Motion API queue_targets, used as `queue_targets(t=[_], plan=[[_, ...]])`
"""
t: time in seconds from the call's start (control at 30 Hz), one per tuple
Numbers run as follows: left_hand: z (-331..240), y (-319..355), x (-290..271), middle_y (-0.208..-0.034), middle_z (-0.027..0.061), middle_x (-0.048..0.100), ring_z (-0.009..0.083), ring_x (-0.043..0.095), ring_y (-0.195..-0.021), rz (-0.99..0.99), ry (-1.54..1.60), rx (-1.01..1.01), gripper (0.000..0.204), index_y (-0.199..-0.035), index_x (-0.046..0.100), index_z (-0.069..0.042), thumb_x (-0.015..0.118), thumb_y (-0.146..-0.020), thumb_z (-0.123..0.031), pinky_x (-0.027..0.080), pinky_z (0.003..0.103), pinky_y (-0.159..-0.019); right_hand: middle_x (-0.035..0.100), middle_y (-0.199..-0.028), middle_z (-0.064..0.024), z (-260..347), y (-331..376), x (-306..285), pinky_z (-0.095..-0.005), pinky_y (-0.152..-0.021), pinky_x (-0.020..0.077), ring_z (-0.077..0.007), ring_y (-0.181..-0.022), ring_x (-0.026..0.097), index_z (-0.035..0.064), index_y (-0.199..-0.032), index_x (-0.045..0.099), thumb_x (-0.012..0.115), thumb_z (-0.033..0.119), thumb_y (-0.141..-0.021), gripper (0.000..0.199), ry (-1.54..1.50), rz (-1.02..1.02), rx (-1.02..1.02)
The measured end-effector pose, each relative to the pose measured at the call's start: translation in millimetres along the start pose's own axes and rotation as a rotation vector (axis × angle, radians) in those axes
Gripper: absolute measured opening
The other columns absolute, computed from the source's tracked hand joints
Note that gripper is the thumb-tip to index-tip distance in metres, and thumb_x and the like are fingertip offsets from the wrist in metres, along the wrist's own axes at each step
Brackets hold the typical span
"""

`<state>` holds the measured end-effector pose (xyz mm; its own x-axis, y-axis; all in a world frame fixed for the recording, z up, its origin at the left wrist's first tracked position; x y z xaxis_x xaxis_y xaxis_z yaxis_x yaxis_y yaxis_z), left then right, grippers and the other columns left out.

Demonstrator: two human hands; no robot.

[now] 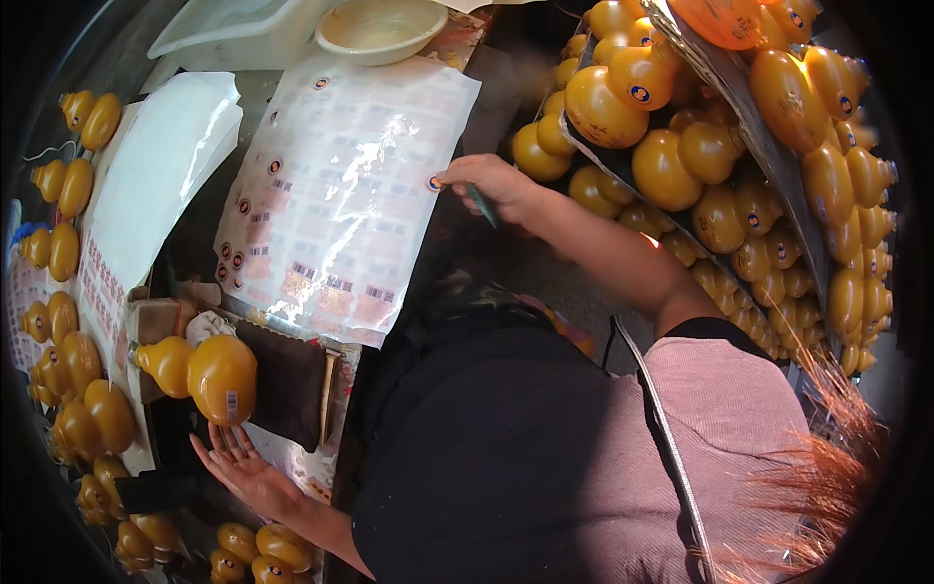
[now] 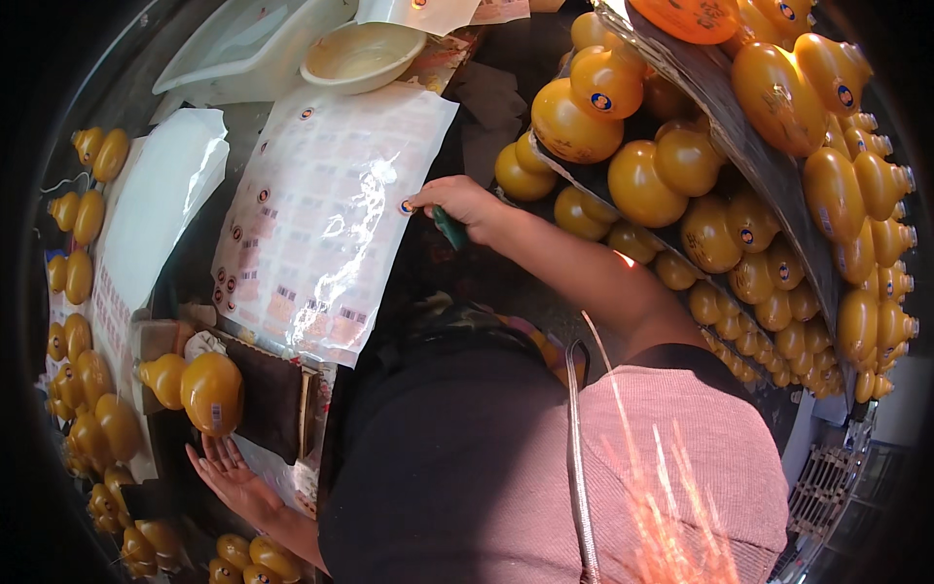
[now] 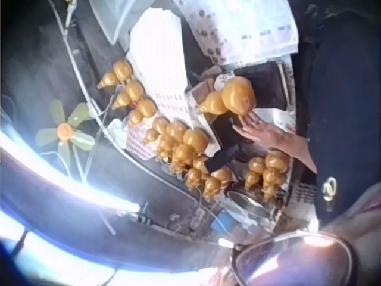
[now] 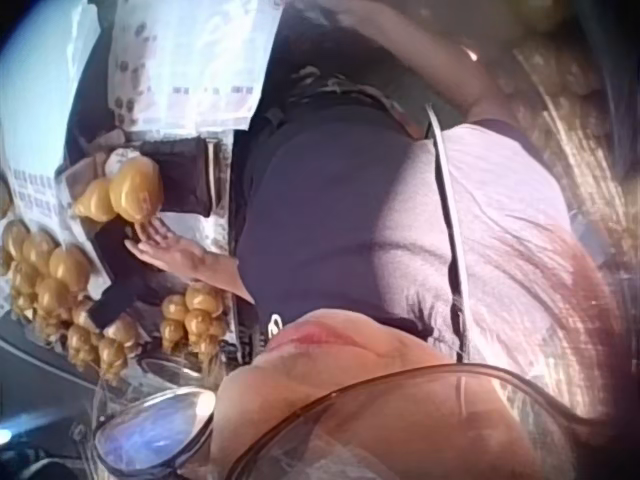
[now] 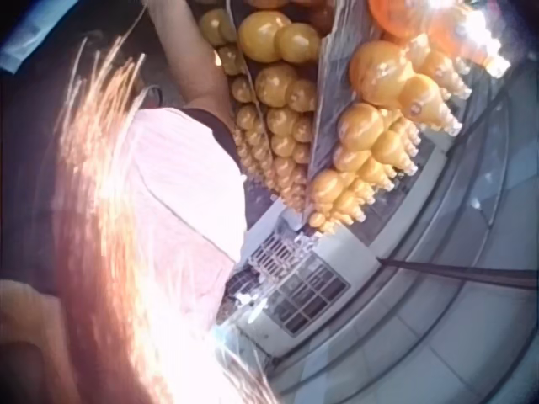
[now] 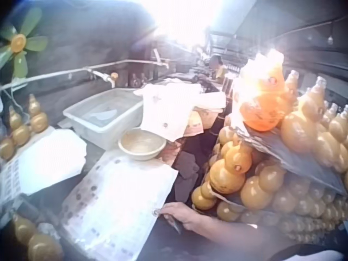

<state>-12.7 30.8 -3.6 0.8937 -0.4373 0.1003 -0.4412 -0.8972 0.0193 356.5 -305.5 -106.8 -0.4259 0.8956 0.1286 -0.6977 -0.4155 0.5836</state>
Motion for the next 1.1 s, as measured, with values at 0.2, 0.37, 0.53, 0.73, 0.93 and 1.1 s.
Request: queue_targets(t=[0.2,0.37,0.53,0.73,0.93,1.1], plan=[[8.2,4.0,-9.6,-0.140,0.0212,0.039,0.0319,0.041,-0.130,-0.114,-0.001,-0.070,0.055,-0.147,0.024,-0.007,0.040,-0.101,-0.031,0.030,0.043,-0.112,0.049,-0.061,0.0025,10.5,11.8,5.7,-0.0221,-0.043,0.0326,-0.0078,-0.046,0.042,0.0095,-0.075,0.060,0.078,0.025,-0.076,0.024,0.074,-0.057,-0.105],[-4.5,-24.6,-4.2,-0.133,0.0192,0.046,0.0300,0.044,-0.127,0.057,0.018,0.066,0.058,-0.146,0.027,-0.007,0.049,-0.098,-0.031,0.035,0.042,-0.106,0.048,-0.059,0.0055,28.7,44.6,19.7,-0.0194,-0.041,0.0306,-0.0038,-0.045,0.042,0.0064,-0.080,0.064,0.071,0.018,-0.084,0.015,0.127,0.024,-0.055],[-11.8,-48.0,2.8,-0.131,0.0138,0.050,0.0238,0.050,-0.122,-0.010,0.023,0.026,0.053,-0.144,0.032,-0.005,0.053,-0.098,-0.022,0.039,0.037,-0.102,0.054,-0.064,0.0037,77.9,48.3,128.8,-0.0171,-0.045,0.0325,-0.0026,-0.049,0.044,0.0015,-0.090,0.067,0.069,0.017,-0.086,0.016,0.190,0.224,-0.240],[-7.0,-68.7,18.6,-0.132,0.0113,0.049,0.0206,0.050,-0.120,0.030,0.117,-0.055,0.048,-0.141,0.035,-0.004,0.045,-0.101,-0.027,0.039,0.034,-0.104,0.063,-0.078,0.0028,107.4,58.2,309.7,-0.0202,-0.062,0.0410,-0.0031,-0.070,0.051,0.0030,-0.090,0.072,0.071,0.024,-0.086,0.021,0.376,0.675,-0.435],[-12.5,-76.7,38.8,-0.131,0.0138,0.049,0.0220,0.051,-0.120,0.100,0.367,-0.096,0.050,-0.138,0.035,-0.001,0.044,-0.101,-0.034,0.041,0.034,-0.103,0.063,-0.074,0.0027,88.0,58.6,389.0,-0.0181,-0.062,0.0425,-0.0016,-0.068,0.053,0.0014,-0.087,0.070,0.071,0.018,-0.086,0.017,0.303,0.889,-0.448],[-10.2,-80.2,37.0,-0.128,0.0148,0.049,0.0206,0.052,-0.118,0.027,0.323,-0.049,0.050,-0.133,0.038,0.000,0.062,-0.092,-0.016,0.042,0.032,-0.101,0.064,-0.075,0.0026,81.7,54.8,401.1,-0.0175,-0.061,0.0425,-0.0008,-0.068,0.053,0.0023,-0.090,0.065,0.072,0.018,-0.086,0.018,0.505,0.895,-0.565]])
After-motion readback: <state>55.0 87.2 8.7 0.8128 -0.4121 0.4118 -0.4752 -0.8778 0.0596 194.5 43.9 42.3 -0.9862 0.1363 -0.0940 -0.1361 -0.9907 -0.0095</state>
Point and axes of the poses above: each hand's wrist, its own y-axis away from the middle knuckle, its own x-axis out of the palm, z = x × y, the point moved 7 cm from there along -y, towards the middle knuckle
